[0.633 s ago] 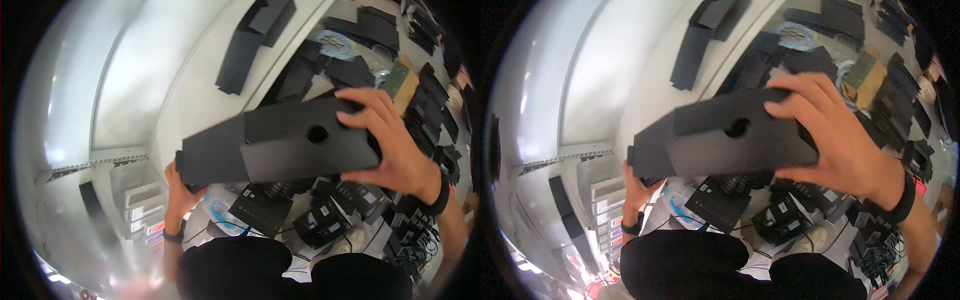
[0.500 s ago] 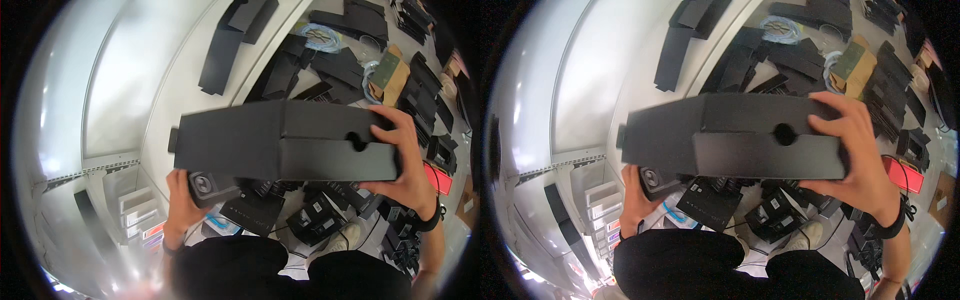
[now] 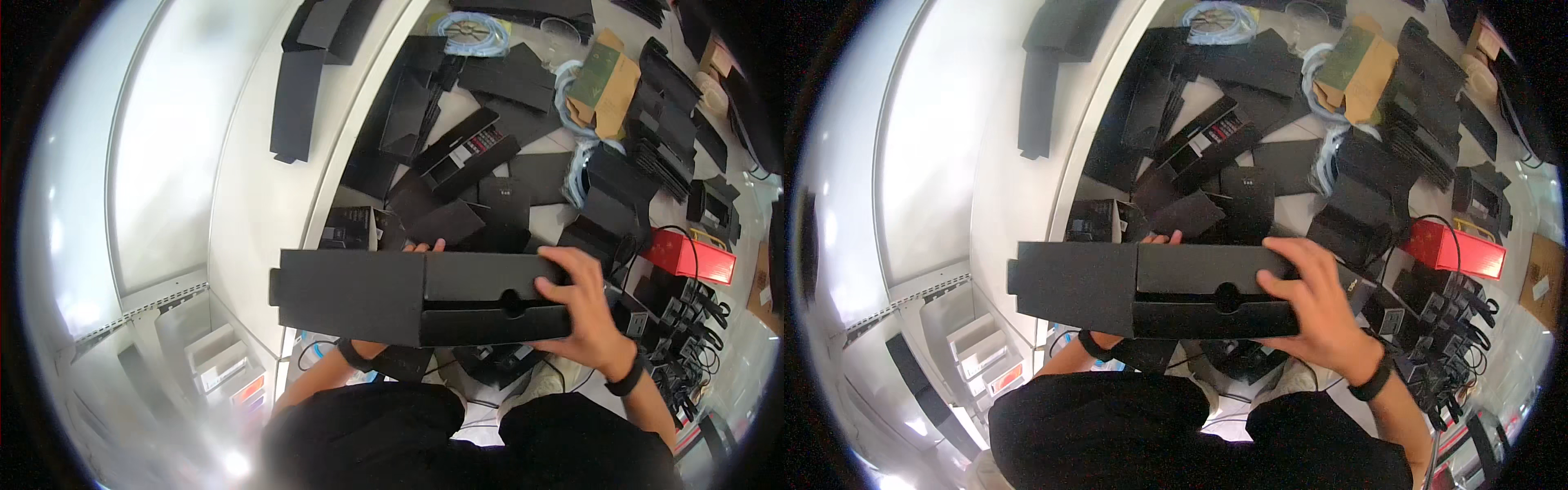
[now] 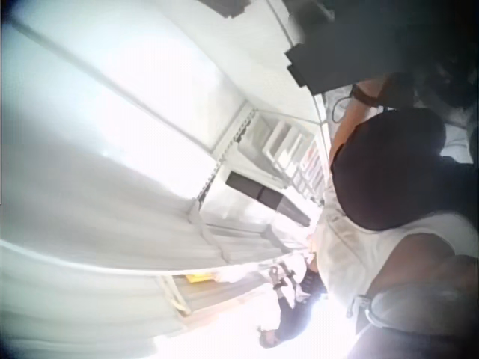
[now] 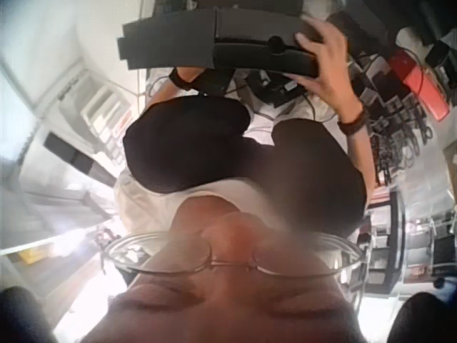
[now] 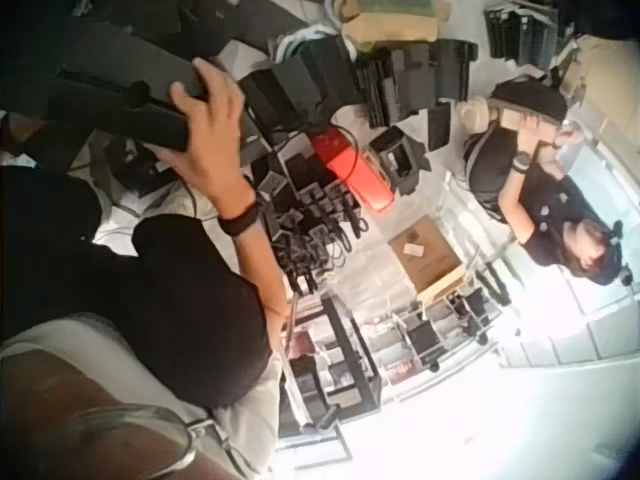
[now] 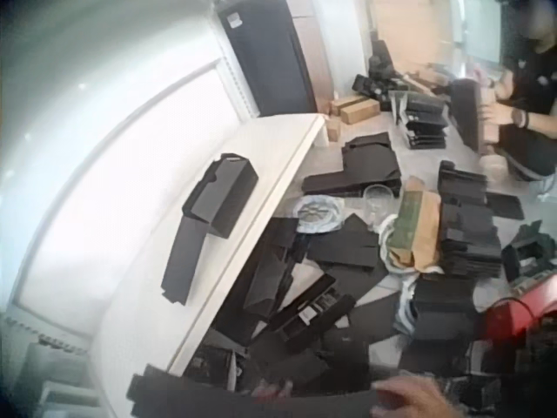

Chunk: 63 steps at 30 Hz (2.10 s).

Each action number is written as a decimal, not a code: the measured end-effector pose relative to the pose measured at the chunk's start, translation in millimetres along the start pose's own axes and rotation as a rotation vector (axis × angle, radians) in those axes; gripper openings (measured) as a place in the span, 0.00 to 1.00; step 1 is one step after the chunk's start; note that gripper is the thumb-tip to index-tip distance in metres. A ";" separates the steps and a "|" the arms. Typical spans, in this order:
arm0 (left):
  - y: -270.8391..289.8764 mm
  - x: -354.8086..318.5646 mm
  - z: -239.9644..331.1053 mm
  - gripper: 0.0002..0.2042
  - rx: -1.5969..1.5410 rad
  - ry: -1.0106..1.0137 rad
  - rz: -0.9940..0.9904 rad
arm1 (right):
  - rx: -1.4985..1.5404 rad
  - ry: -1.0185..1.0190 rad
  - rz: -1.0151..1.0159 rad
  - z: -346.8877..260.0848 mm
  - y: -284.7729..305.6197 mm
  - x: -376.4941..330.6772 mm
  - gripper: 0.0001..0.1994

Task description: The person assembles flat-packed black cardboard boxes by hand. They fold the flaps, tuck in the tabs, and form the box structure. The person then places the assembled boxes onto a nearby white shelf.

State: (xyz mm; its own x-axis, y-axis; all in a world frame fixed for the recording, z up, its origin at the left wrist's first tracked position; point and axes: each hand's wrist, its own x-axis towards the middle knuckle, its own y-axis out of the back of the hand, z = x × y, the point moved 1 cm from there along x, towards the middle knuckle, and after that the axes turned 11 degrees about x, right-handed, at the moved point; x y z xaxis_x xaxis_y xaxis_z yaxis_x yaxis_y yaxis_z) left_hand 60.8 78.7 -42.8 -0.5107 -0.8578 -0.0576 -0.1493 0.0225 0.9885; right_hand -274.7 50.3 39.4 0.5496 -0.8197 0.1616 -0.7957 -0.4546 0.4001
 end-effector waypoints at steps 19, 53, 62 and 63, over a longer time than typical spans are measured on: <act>-12.7 -24.6 -43.4 0.55 -0.698 0.037 -0.139 | -0.450 0.006 -0.154 22.6 -89.6 3.6 0.52; 77.4 31.6 4.0 0.43 -0.443 -0.110 0.005 | 0.457 -0.026 0.189 62.5 -84.5 6.1 0.55; 67.3 23.9 2.3 0.42 -0.461 -0.082 0.062 | 0.286 0.041 0.166 65.4 -88.1 -5.5 0.54; 66.5 23.6 2.6 0.41 -0.460 -0.080 0.079 | 0.280 0.043 0.166 66.2 -88.8 -6.3 0.53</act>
State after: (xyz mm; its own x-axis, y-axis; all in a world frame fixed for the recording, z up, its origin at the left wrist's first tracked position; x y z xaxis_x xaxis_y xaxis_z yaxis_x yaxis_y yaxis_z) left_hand 36.5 61.4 21.3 -0.5720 -0.8198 0.0276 0.2738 -0.1591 0.9485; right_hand -224.4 72.8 -56.8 0.4121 -0.8778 0.2443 -0.9111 -0.3992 0.1023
